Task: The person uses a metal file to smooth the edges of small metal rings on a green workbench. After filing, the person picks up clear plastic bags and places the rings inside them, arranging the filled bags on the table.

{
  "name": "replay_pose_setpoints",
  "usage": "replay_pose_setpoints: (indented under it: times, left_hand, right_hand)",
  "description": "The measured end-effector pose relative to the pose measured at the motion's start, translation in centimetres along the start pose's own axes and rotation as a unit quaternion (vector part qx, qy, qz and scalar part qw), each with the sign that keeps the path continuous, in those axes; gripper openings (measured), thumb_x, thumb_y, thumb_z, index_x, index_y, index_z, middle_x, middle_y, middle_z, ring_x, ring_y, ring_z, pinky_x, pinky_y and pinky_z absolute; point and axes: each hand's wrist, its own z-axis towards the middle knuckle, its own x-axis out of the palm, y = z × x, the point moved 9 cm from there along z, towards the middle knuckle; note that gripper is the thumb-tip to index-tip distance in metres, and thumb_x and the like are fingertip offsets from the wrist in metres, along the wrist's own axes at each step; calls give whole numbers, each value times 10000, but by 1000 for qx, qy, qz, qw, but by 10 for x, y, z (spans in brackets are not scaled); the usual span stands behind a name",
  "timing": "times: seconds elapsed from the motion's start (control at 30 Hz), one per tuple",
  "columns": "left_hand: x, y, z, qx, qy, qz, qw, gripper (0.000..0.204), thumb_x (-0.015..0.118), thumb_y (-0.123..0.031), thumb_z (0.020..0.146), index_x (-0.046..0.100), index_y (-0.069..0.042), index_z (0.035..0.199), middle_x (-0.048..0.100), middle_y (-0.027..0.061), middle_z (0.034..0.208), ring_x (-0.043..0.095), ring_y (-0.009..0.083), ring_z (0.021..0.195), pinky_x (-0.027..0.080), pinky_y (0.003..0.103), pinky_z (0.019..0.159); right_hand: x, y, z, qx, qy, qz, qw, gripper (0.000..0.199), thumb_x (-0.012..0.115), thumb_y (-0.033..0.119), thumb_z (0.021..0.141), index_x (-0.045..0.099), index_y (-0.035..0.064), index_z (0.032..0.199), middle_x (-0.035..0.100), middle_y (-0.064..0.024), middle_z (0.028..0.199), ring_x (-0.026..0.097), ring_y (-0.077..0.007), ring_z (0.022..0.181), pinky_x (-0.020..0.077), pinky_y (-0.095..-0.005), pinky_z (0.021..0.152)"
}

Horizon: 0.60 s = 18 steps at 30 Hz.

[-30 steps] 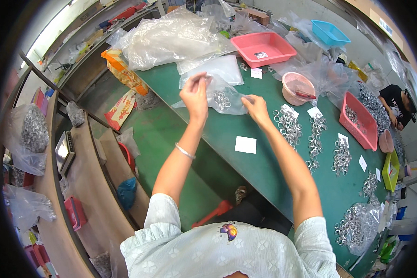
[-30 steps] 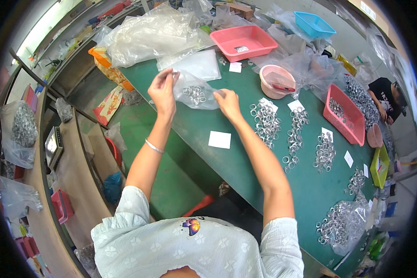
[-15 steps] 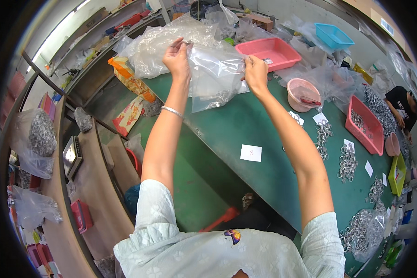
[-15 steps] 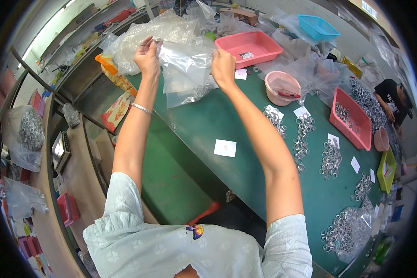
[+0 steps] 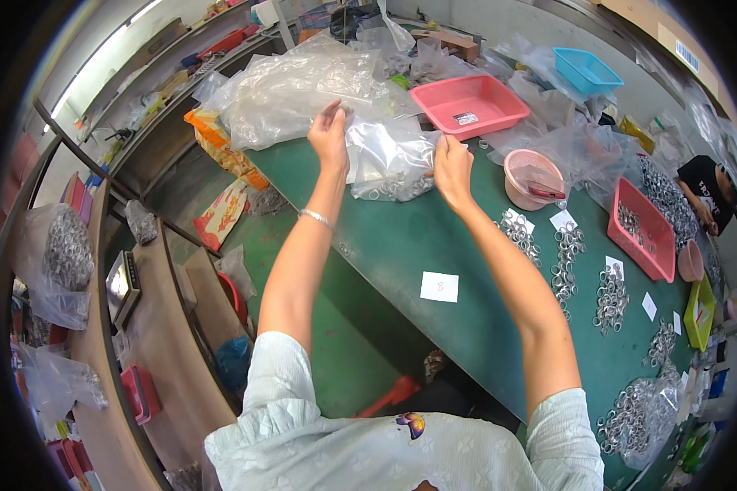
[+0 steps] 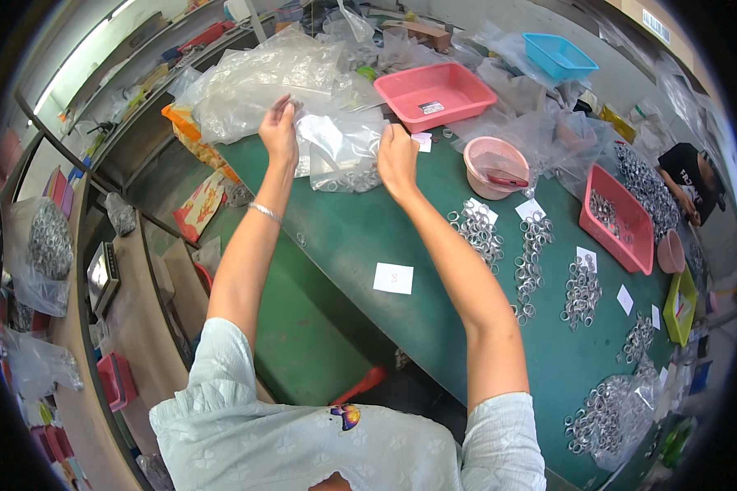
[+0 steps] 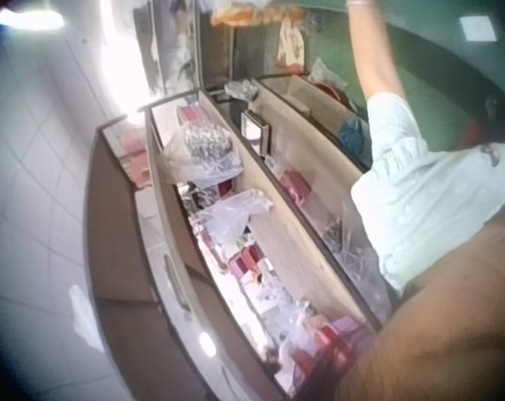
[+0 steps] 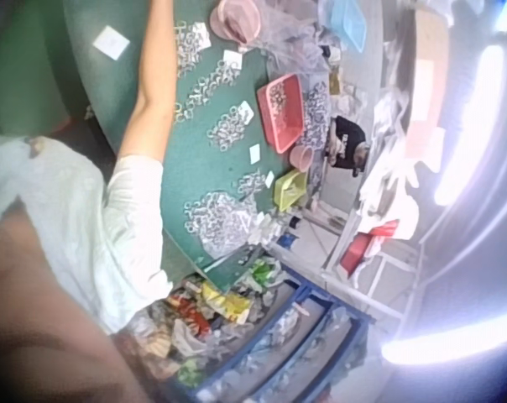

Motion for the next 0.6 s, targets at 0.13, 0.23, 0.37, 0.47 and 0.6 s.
replay_pose_setpoints:
  times: [0.13,0.23,0.37,0.47,0.6]
  left_hand:
    - [-2,-17,-56,2,-50,-38,998,472,505,-164,919,324,6,1320,409,168,1291,449,270,1165,362,398,983]
    - [-8,-14,-99,-5,-92,-3,996,538,483,-261,932,258,-29,1361,367,161,1328,363,282,1236,296,398,1024]
    - [-20,15,-156,-72,-126,61,987,591,527,-143,881,217,-23,1369,318,185,1351,333,283,1266,244,420,1058]
    - [-18,9,-178,-53,-136,115,983,640,512,-46,824,179,1,1369,284,190,1370,282,295,1296,205,423,1078]
    - [9,-58,-192,142,-107,222,959,806,523,13,711,103,-34,1397,232,182,1400,199,331,1336,137,459,1097]
  right_hand:
    - [-11,12,-10,47,48,6,998,248,477,147,856,541,-84,795,568,-193,616,608,-263,536,488,-383,467]
    - [-18,6,-16,69,70,20,995,386,596,219,797,554,-105,1002,623,-151,736,632,-209,588,525,-321,467]
    - [-26,-9,-38,118,144,47,981,619,696,343,745,499,-80,1150,629,-177,882,637,-180,662,507,-285,508]
    - [-41,-30,-72,105,164,29,980,595,716,367,735,525,-58,1105,629,-144,858,615,-179,693,499,-300,591]
    - [-58,-60,-146,40,233,-190,953,469,730,291,700,561,15,1039,593,-129,897,577,-275,852,468,-365,746]
